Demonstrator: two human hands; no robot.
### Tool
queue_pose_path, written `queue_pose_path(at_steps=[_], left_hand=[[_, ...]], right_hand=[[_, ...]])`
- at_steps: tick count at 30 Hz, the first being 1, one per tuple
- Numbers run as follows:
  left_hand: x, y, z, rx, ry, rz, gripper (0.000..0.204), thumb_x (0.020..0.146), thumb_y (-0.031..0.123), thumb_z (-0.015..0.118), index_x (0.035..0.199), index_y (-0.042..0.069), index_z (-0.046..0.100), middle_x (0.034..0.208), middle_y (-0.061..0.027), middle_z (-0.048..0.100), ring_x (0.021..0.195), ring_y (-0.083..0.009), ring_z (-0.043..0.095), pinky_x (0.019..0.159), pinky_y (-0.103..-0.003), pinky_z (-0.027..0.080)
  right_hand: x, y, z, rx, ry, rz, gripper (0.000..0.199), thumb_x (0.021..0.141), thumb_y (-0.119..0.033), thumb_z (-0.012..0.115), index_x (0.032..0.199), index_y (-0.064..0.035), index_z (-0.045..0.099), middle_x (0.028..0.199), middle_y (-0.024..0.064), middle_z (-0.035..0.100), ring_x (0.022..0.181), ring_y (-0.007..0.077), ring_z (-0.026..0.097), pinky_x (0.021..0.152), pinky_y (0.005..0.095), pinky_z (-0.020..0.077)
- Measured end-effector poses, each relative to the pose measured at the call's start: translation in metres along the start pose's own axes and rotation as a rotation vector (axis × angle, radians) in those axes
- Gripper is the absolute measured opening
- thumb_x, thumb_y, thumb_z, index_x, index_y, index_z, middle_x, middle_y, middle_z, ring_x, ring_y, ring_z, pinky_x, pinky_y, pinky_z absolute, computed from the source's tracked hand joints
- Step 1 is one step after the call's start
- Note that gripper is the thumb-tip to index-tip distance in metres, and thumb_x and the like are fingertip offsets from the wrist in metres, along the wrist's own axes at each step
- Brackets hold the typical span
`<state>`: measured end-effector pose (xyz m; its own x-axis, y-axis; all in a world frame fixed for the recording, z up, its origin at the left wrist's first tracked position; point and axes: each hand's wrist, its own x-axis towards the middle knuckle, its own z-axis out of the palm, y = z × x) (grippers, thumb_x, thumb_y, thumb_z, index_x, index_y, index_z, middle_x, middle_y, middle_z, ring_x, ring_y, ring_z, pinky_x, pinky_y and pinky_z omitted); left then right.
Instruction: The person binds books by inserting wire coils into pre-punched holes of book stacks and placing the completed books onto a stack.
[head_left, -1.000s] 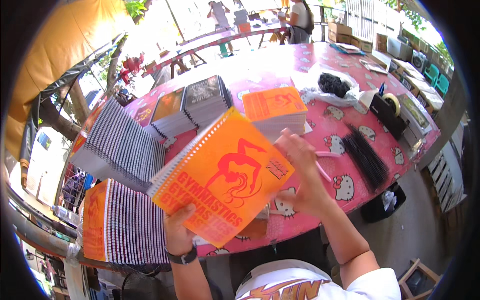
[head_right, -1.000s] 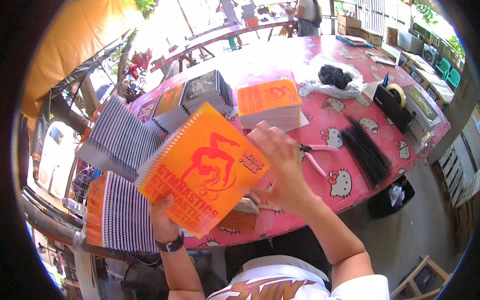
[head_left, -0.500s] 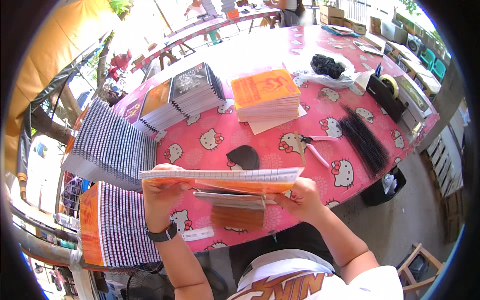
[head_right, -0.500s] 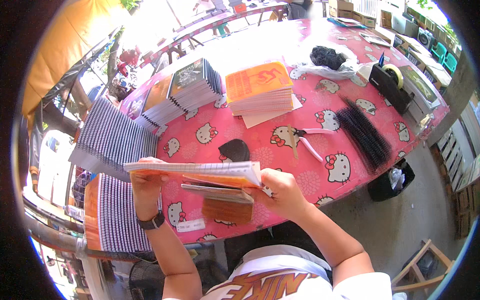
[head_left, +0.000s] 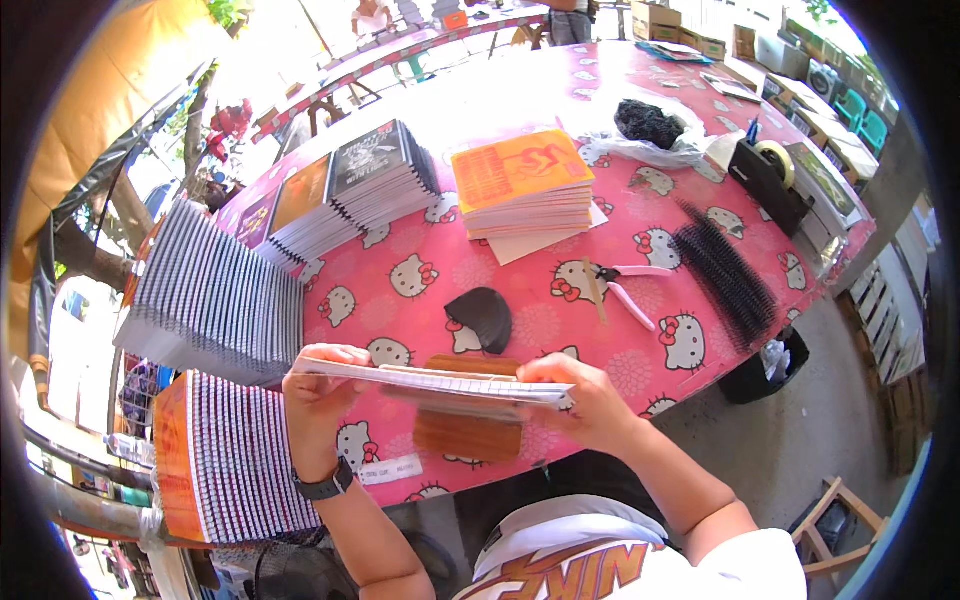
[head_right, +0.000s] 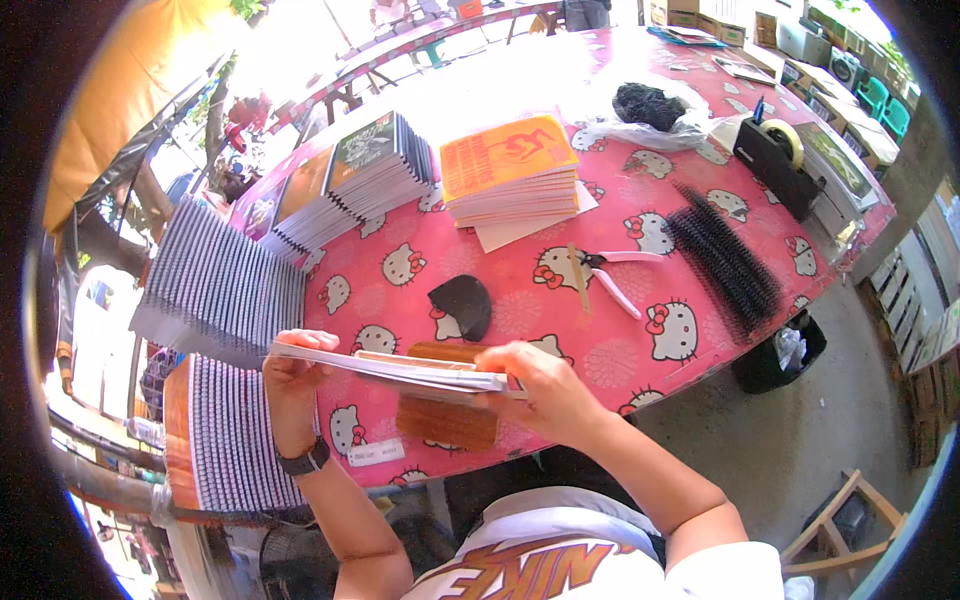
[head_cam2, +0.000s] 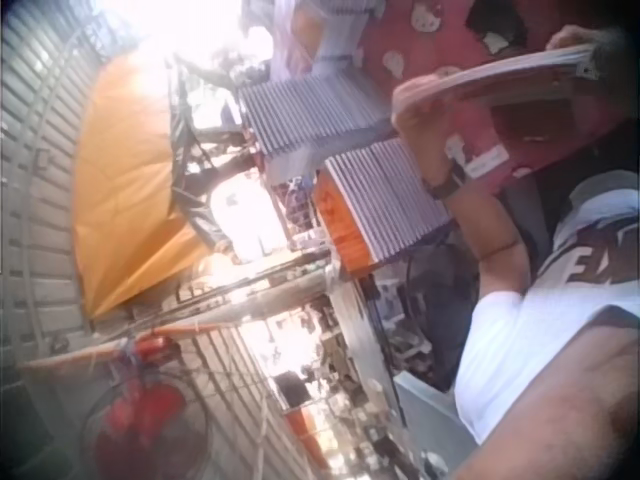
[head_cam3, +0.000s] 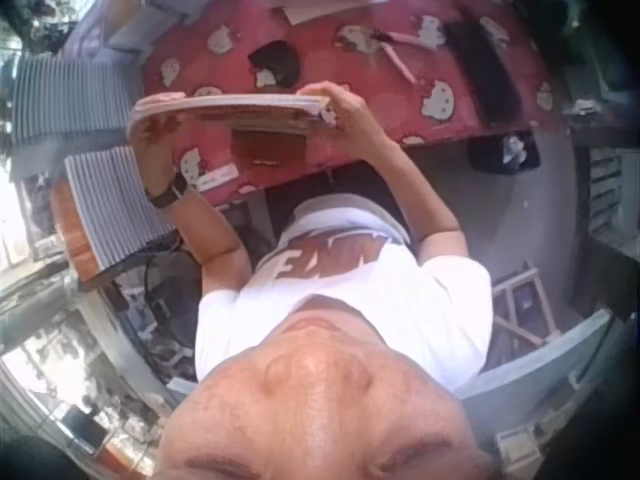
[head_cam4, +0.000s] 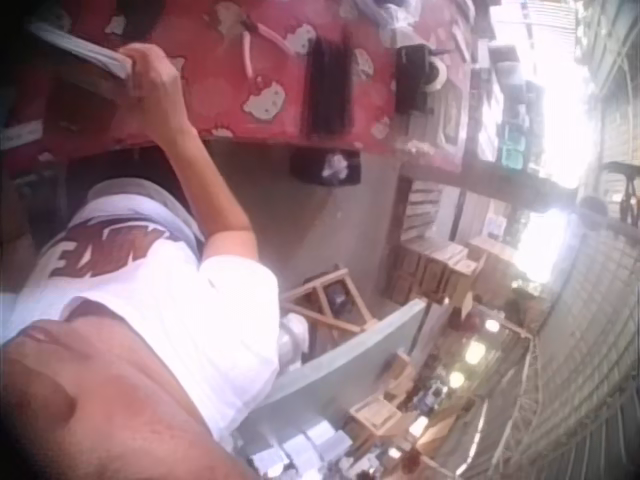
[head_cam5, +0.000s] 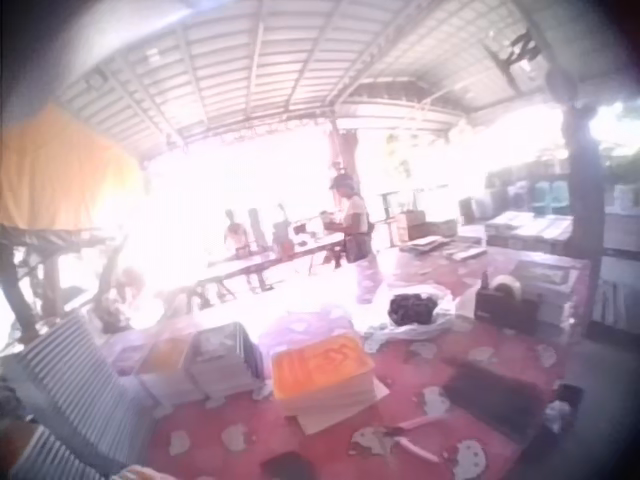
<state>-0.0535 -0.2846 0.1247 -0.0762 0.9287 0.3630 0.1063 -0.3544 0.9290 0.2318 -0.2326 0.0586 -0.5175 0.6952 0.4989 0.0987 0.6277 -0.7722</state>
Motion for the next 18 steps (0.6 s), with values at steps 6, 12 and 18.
queue_pose_path(at_steps=[6,12,18], left_hand=[[-0.026,-0.047,0.006,-0.262,0.232,-0.012,0.035,0.088,0.029,0.058,0.111,0.003,0.053,0.098,-0.0034,0.054,0.092,-0.0123,0.054,0.084,-0.028,0.045],[-0.035,-0.049,0.01,-0.144,0.603,-0.106,0.025,0.089,0.028,0.054,0.098,0.006,0.056,0.078,-0.0013,0.053,0.07,-0.009,0.05,0.061,-0.022,0.04],[-0.028,-0.051,0.016,-0.213,0.588,-0.086,0.035,0.09,0.032,0.05,0.105,0.001,0.056,0.076,-0.0028,0.057,0.066,-0.0088,0.049,0.057,-0.023,0.036]], right_hand=[[-0.004,0.014,0.049,0.027,0.053,-0.032,0.077,0.073,-0.017,0.073,0.133,-0.0029,0.028,0.131,0.0203,0.036,0.12,0.0362,0.037,0.099,0.0439,0.0339],[0.03,0.042,-0.014,-0.082,-0.274,-0.09,0.041,0.077,-0.011,0.062,0.117,-0.0056,0.056,0.111,0.0154,0.059,0.104,0.0314,0.054,0.089,0.0408,0.0439],[0.002,0.121,-0.156,-0.985,0.45,0.552,0.01,0.077,-0.014,0.064,0.081,-0.0045,0.064,0.084,0.0144,0.064,0.081,0.0298,0.062,0.073,0.0391,0.0503]])
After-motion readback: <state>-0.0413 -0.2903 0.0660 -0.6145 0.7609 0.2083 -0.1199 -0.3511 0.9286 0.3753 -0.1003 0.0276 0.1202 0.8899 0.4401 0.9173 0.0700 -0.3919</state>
